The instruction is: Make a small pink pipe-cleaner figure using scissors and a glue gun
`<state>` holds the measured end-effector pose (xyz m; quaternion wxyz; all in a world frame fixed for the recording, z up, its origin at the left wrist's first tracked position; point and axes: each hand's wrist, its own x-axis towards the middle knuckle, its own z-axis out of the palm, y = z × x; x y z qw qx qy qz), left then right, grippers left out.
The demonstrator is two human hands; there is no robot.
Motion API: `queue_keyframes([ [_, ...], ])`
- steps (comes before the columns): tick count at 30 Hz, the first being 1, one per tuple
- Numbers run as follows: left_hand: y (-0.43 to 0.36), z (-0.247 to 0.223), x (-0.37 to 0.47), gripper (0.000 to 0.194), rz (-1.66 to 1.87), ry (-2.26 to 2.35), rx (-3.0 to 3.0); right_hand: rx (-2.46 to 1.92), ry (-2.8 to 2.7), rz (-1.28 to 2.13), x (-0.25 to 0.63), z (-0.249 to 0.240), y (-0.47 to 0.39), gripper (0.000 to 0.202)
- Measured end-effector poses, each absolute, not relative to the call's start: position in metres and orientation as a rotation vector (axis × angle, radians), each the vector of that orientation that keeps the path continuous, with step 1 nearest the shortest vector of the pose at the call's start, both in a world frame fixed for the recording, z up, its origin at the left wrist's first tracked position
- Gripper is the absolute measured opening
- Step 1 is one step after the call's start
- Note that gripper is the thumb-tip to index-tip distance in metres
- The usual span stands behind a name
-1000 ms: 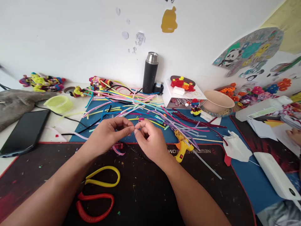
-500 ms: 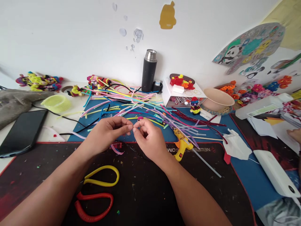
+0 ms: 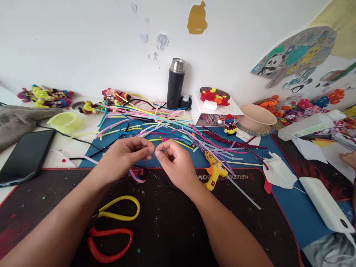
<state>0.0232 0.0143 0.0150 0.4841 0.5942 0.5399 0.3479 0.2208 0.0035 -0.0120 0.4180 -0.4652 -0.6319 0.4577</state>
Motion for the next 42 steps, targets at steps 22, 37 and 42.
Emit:
queue_keyframes([
  [22,0.016,0.016,0.020,0.049,0.789,1.277,1.478,-1.155,-1.543,1.202,0.222,-0.008,0.003,0.015],
  [37,0.017,0.017,0.022,0.045,0.755,1.291,1.495,-1.195,-1.546,1.170,0.221,-0.009,0.004,0.012],
  [42,0.016,0.019,0.024,0.052,0.737,1.297,1.483,-1.209,-1.554,1.171,0.221,-0.009,0.003,0.012],
])
